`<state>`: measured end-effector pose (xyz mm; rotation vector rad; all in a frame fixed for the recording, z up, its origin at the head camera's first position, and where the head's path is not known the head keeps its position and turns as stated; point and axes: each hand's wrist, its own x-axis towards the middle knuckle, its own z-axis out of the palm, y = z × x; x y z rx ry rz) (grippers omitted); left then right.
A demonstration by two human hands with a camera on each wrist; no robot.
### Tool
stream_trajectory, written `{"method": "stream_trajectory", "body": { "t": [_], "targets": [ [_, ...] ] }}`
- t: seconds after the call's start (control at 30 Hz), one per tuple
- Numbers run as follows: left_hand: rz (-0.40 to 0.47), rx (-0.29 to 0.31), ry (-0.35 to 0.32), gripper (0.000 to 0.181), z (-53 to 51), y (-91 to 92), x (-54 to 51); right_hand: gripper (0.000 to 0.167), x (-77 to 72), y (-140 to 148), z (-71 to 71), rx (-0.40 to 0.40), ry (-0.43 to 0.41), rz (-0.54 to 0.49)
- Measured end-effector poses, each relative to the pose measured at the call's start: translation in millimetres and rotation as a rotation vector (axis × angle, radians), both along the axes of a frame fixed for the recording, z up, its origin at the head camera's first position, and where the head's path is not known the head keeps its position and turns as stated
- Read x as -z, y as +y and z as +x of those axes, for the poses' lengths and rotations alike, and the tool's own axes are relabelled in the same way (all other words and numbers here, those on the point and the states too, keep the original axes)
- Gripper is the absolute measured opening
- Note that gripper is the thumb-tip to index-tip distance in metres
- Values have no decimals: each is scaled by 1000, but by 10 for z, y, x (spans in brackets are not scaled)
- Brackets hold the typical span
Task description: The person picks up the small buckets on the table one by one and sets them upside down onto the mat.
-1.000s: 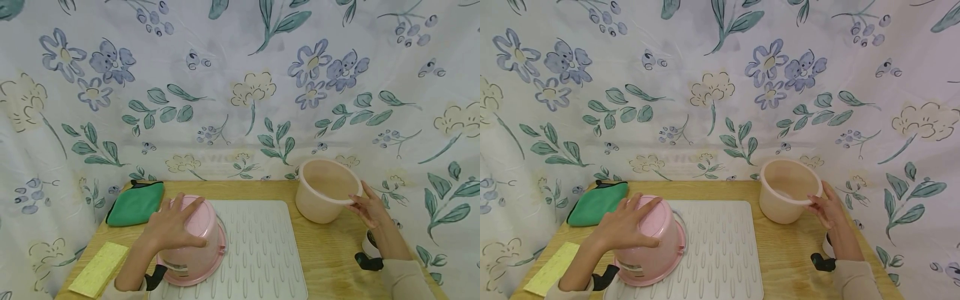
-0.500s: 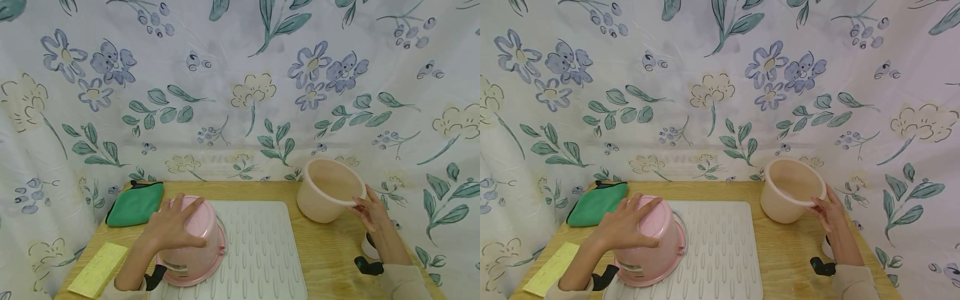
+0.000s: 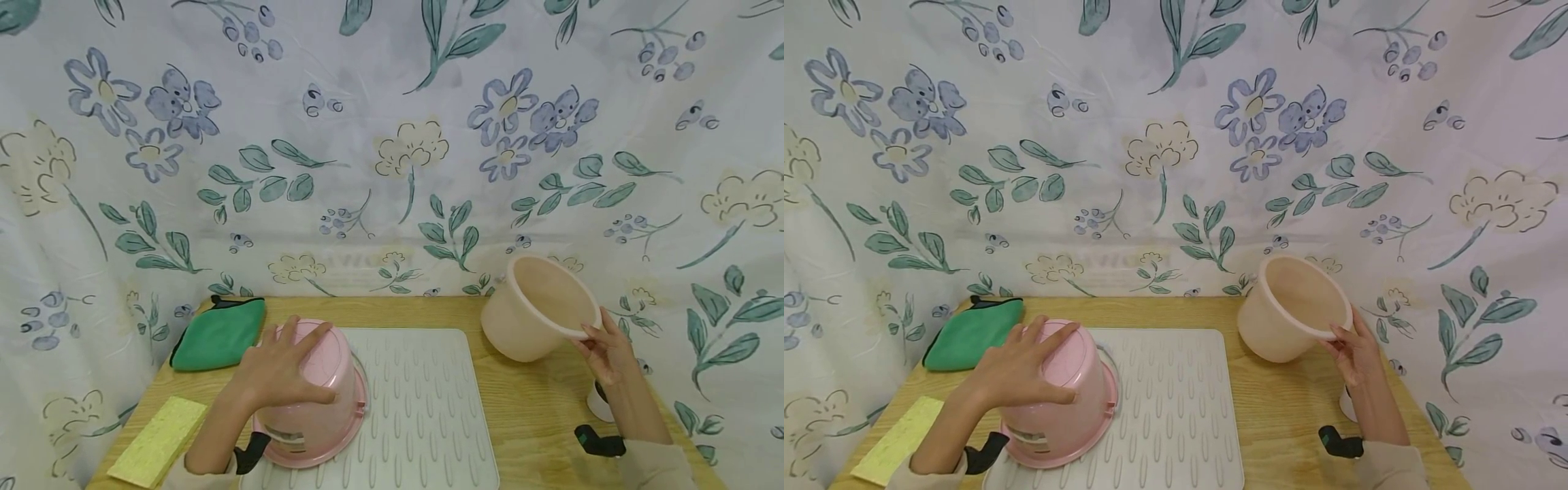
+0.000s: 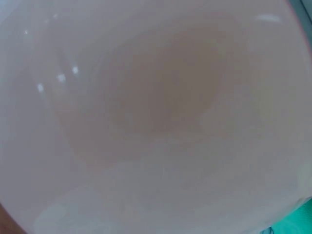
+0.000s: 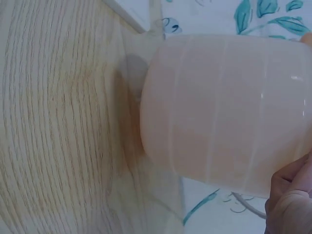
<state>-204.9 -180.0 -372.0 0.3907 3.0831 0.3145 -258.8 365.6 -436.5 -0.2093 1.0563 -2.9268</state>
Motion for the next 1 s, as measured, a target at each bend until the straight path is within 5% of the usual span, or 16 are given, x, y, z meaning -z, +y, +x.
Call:
{"method": "stream_trajectory", "body": {
  "t": [0.2,0.53,1.0],
  "targets": [
    [10,-3,-10,113,1,-4,-1,49,112,-2,38,-69,98,-108],
    [16,0,-24,115,-8,-7,-9,54,185,-72,138,-86,134,-162],
    [2,0,-18,114,11,-3,-16,51,256,-202,276,-221,149,-415]
  ]
}}
